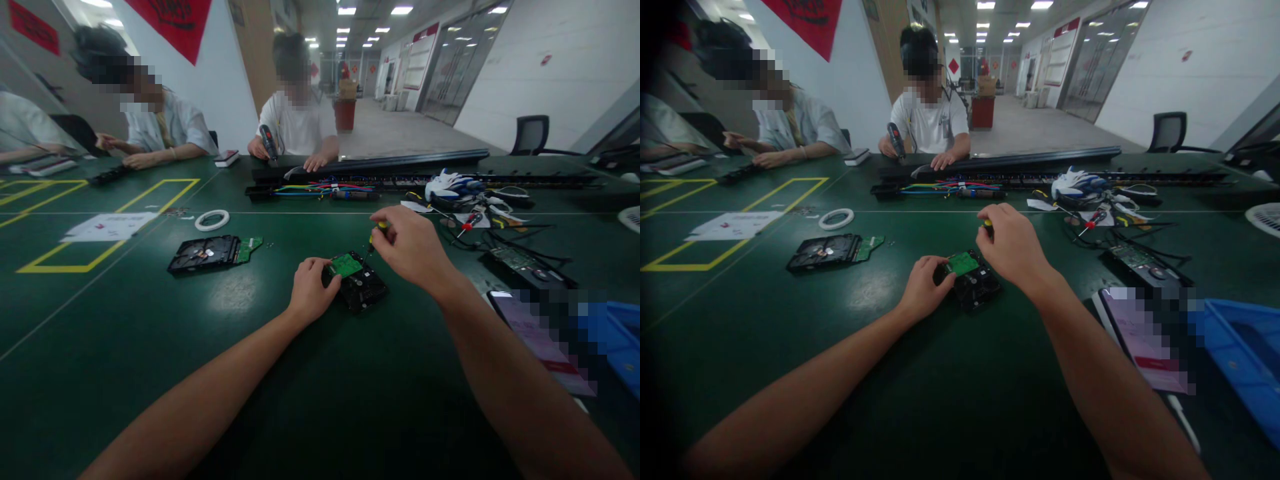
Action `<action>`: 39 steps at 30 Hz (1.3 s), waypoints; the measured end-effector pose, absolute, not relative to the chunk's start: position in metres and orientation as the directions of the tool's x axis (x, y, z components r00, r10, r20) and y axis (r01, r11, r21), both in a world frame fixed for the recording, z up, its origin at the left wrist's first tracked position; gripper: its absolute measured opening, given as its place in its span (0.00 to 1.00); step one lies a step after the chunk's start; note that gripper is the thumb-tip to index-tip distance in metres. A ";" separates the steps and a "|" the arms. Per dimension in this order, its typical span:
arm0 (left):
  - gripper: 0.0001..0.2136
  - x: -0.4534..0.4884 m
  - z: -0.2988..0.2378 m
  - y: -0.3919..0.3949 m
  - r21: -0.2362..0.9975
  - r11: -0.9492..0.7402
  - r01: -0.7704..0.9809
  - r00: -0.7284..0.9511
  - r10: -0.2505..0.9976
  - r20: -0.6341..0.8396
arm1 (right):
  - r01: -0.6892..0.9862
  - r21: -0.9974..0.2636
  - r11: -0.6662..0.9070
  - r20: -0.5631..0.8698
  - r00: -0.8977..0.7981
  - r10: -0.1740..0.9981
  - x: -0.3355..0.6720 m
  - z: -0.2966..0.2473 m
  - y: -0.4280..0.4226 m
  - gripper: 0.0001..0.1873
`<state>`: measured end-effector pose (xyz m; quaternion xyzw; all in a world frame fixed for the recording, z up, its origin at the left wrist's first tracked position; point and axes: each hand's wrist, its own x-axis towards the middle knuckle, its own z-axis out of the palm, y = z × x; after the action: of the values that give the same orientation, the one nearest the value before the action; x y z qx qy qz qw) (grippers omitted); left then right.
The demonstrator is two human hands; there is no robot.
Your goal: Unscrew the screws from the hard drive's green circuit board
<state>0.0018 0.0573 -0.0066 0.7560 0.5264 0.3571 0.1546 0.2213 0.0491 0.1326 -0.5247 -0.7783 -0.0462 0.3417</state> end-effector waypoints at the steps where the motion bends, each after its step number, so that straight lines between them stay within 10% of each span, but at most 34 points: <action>1: 0.15 0.002 -0.007 0.057 0.607 -0.398 0.688 0.192 0.906 0.376 | 0.850 -0.286 0.443 0.588 -0.209 0.781 0.221 0.133 0.049 0.10; 39: 0.15 0.002 -0.007 0.058 0.604 -0.385 0.698 0.193 0.913 0.359 | 0.811 -0.319 0.491 0.554 -0.261 0.791 0.222 0.133 0.050 0.12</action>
<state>0.0016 0.0578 -0.0075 0.7566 0.5324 0.3465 0.1552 0.2223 0.0498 0.1328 -0.5041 -0.7940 -0.0148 0.3393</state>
